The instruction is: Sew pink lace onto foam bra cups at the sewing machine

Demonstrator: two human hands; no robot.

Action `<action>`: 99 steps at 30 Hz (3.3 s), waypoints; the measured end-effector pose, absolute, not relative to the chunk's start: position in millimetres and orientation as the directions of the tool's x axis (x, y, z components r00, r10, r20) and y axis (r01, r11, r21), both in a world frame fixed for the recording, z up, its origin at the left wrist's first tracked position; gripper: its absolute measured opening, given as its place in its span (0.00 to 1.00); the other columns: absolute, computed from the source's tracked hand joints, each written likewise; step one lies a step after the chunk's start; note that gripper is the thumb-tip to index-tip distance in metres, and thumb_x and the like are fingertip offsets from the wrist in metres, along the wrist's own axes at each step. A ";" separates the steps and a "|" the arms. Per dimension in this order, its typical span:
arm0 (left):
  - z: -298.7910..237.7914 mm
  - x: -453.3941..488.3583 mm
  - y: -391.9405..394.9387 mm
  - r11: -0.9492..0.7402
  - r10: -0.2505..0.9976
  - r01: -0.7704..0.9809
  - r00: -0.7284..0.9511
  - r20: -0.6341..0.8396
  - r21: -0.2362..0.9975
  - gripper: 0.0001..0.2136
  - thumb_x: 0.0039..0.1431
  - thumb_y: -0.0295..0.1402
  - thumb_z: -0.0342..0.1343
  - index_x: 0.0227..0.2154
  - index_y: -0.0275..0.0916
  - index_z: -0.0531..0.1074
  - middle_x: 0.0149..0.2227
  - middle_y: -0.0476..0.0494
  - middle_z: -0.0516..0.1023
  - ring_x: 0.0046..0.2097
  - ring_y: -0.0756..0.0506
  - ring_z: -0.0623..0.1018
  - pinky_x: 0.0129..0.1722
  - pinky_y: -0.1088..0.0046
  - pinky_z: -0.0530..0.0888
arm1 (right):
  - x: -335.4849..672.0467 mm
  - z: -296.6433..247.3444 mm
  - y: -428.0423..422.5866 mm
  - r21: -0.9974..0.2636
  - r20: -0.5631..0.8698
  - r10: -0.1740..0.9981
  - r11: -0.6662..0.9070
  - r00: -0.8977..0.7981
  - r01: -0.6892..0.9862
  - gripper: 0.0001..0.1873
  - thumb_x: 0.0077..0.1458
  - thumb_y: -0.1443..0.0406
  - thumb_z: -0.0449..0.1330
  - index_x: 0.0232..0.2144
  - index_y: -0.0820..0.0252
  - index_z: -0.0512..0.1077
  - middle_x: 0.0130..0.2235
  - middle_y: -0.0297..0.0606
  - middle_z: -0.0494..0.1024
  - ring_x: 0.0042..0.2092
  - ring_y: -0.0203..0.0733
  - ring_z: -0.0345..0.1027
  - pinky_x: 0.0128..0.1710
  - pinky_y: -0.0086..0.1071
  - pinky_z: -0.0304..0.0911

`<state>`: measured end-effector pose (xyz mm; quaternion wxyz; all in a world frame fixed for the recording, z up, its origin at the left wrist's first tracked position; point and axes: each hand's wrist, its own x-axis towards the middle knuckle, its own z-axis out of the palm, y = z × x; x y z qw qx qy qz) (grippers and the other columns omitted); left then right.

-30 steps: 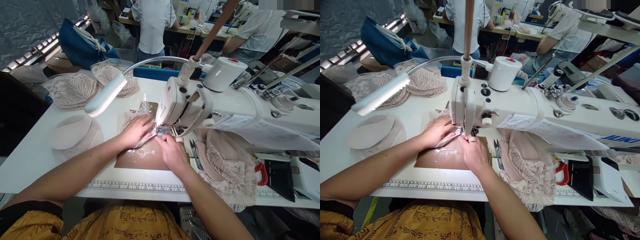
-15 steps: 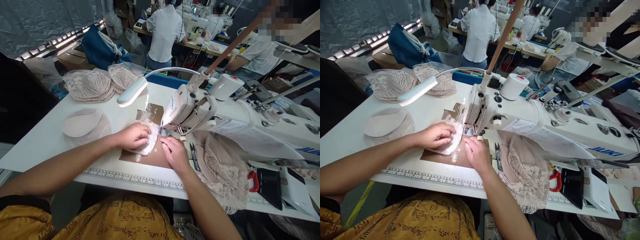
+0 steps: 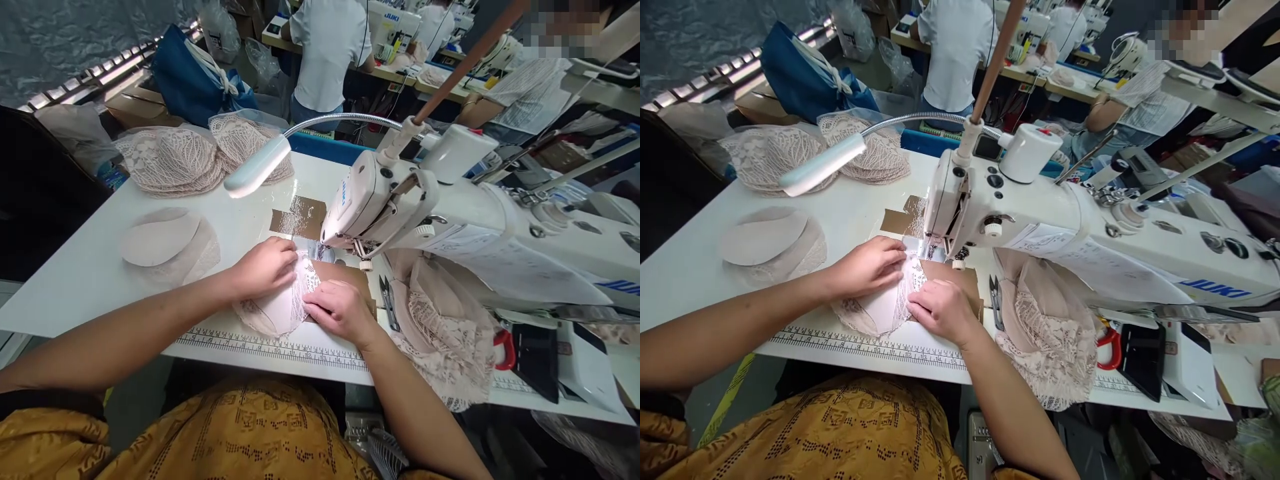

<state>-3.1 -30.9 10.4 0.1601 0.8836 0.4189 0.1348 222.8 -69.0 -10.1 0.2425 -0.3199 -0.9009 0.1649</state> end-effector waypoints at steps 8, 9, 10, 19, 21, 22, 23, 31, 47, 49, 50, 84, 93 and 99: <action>10.7 2.2 -43.4 -0.721 0.655 0.593 0.753 0.071 0.360 0.30 0.57 0.52 0.56 0.58 0.42 0.68 0.61 0.30 0.63 0.61 0.25 0.62 0.56 0.42 0.64 | 226.8 -7.8 -67.7 -0.577 0.410 0.828 0.560 -0.383 0.594 0.10 0.62 0.66 0.55 0.29 0.58 0.73 0.26 0.33 0.75 0.28 0.36 0.65 0.32 0.31 0.61; 12.2 0.3 -43.2 -0.714 0.654 0.566 0.749 0.107 0.412 0.27 0.59 0.50 0.55 0.58 0.42 0.68 0.61 0.31 0.64 0.61 0.29 0.64 0.57 0.45 0.65 | 226.8 -8.2 -67.2 -0.583 0.411 0.834 0.551 -0.368 0.598 0.09 0.61 0.66 0.55 0.30 0.58 0.73 0.27 0.33 0.76 0.29 0.36 0.66 0.33 0.31 0.61; 14.1 -1.5 -42.4 -0.697 0.670 0.546 0.728 0.149 0.464 0.24 0.62 0.47 0.53 0.57 0.41 0.69 0.59 0.33 0.66 0.60 0.32 0.66 0.57 0.50 0.66 | 226.7 -8.5 -66.8 -0.585 0.411 0.837 0.546 -0.361 0.599 0.08 0.61 0.66 0.55 0.32 0.58 0.73 0.28 0.34 0.76 0.29 0.37 0.67 0.34 0.31 0.62; 12.8 3.0 -27.4 -0.628 0.754 0.649 0.644 0.130 0.429 0.12 0.63 0.31 0.48 0.42 0.35 0.76 0.38 0.39 0.76 0.41 0.42 0.74 0.41 0.64 0.73 | 224.5 -9.5 -66.3 -0.548 0.357 0.816 0.577 -0.455 0.606 0.09 0.61 0.67 0.55 0.37 0.57 0.76 0.36 0.38 0.79 0.37 0.40 0.71 0.39 0.34 0.65; 8.3 6.5 -22.2 -0.638 0.754 0.678 0.646 0.119 0.365 0.12 0.63 0.28 0.47 0.38 0.35 0.76 0.36 0.39 0.76 0.39 0.42 0.74 0.40 0.64 0.72 | 224.6 -11.0 -65.5 -0.488 0.308 0.812 0.582 -0.496 0.650 0.09 0.61 0.67 0.55 0.37 0.56 0.77 0.37 0.39 0.79 0.39 0.41 0.71 0.40 0.34 0.65; 6.5 7.5 -19.9 -0.641 0.754 0.687 0.647 0.113 0.342 0.12 0.63 0.29 0.47 0.37 0.34 0.76 0.35 0.39 0.75 0.39 0.41 0.73 0.40 0.64 0.72 | 224.7 -11.7 -65.0 -0.460 0.284 0.814 0.580 -0.507 0.673 0.09 0.60 0.67 0.56 0.37 0.56 0.77 0.37 0.39 0.78 0.39 0.41 0.70 0.39 0.34 0.64; 5.2 8.1 -18.0 -0.643 0.753 0.690 0.649 0.110 0.331 0.11 0.62 0.30 0.48 0.37 0.34 0.76 0.35 0.38 0.75 0.39 0.41 0.73 0.40 0.63 0.71 | 224.6 -12.3 -64.5 -0.438 0.266 0.817 0.575 -0.512 0.691 0.09 0.60 0.67 0.56 0.36 0.56 0.77 0.36 0.39 0.78 0.39 0.41 0.70 0.38 0.34 0.64; 10.7 6.4 -26.1 -0.658 0.725 0.679 0.688 0.030 0.326 0.31 0.53 0.56 0.58 0.53 0.38 0.72 0.50 0.32 0.69 0.49 0.33 0.70 0.47 0.54 0.68 | 225.8 -14.4 -62.4 -0.458 0.262 0.809 0.584 -0.526 0.671 0.08 0.61 0.66 0.57 0.34 0.58 0.77 0.34 0.39 0.76 0.37 0.41 0.68 0.38 0.33 0.62; 10.0 -1.2 -32.8 -0.690 0.684 0.592 0.722 0.107 0.416 0.13 0.58 0.35 0.54 0.44 0.34 0.72 0.49 0.33 0.71 0.50 0.36 0.72 0.50 0.56 0.71 | 216.7 -4.4 -61.3 -0.239 0.118 0.748 0.659 -0.653 0.713 0.19 0.55 0.74 0.51 0.46 0.56 0.72 0.46 0.41 0.77 0.41 0.43 0.68 0.35 0.34 0.61; 9.8 -4.4 -31.4 -0.695 0.672 0.580 0.734 0.097 0.424 0.14 0.58 0.34 0.54 0.45 0.34 0.72 0.50 0.33 0.71 0.51 0.36 0.71 0.51 0.55 0.71 | 221.1 -4.9 -62.3 -0.180 0.089 0.774 0.632 -0.627 0.754 0.14 0.53 0.74 0.52 0.37 0.57 0.74 0.37 0.39 0.76 0.36 0.42 0.66 0.31 0.33 0.58; 10.1 -6.0 -30.6 -0.698 0.666 0.575 0.741 0.090 0.427 0.14 0.58 0.34 0.54 0.45 0.34 0.71 0.51 0.32 0.71 0.51 0.36 0.71 0.51 0.55 0.70 | 224.4 -5.7 -62.9 -0.169 0.098 0.783 0.621 -0.614 0.765 0.13 0.52 0.75 0.52 0.33 0.58 0.74 0.34 0.38 0.76 0.34 0.41 0.65 0.31 0.32 0.57; -2.2 15.9 -11.2 -0.802 0.591 0.564 0.797 0.124 0.199 0.21 0.66 0.31 0.44 0.56 0.25 0.69 0.58 0.31 0.70 0.49 0.36 0.71 0.48 0.57 0.74 | 221.2 -8.0 -64.3 -0.117 0.134 0.883 0.464 -0.449 0.878 0.17 0.59 0.72 0.54 0.47 0.59 0.76 0.38 0.42 0.76 0.36 0.44 0.64 0.35 0.36 0.55; 7.7 9.3 7.5 -0.840 0.523 0.511 0.852 0.027 0.181 0.23 0.61 0.30 0.50 0.59 0.31 0.67 0.62 0.35 0.67 0.56 0.35 0.69 0.53 0.55 0.71 | 219.9 -6.4 -62.9 -0.179 0.106 0.898 0.439 -0.427 0.880 0.21 0.58 0.72 0.51 0.51 0.60 0.75 0.38 0.41 0.76 0.36 0.43 0.66 0.34 0.34 0.58; 15.2 -3.4 -8.5 -0.857 0.507 0.481 0.852 0.132 0.186 0.21 0.56 0.23 0.49 0.53 0.33 0.70 0.61 0.31 0.67 0.61 0.34 0.66 0.54 0.54 0.70 | 230.7 -11.5 -63.3 -0.422 0.235 0.897 0.442 -0.375 0.791 0.20 0.54 0.75 0.50 0.41 0.58 0.78 0.38 0.39 0.79 0.39 0.42 0.71 0.40 0.33 0.64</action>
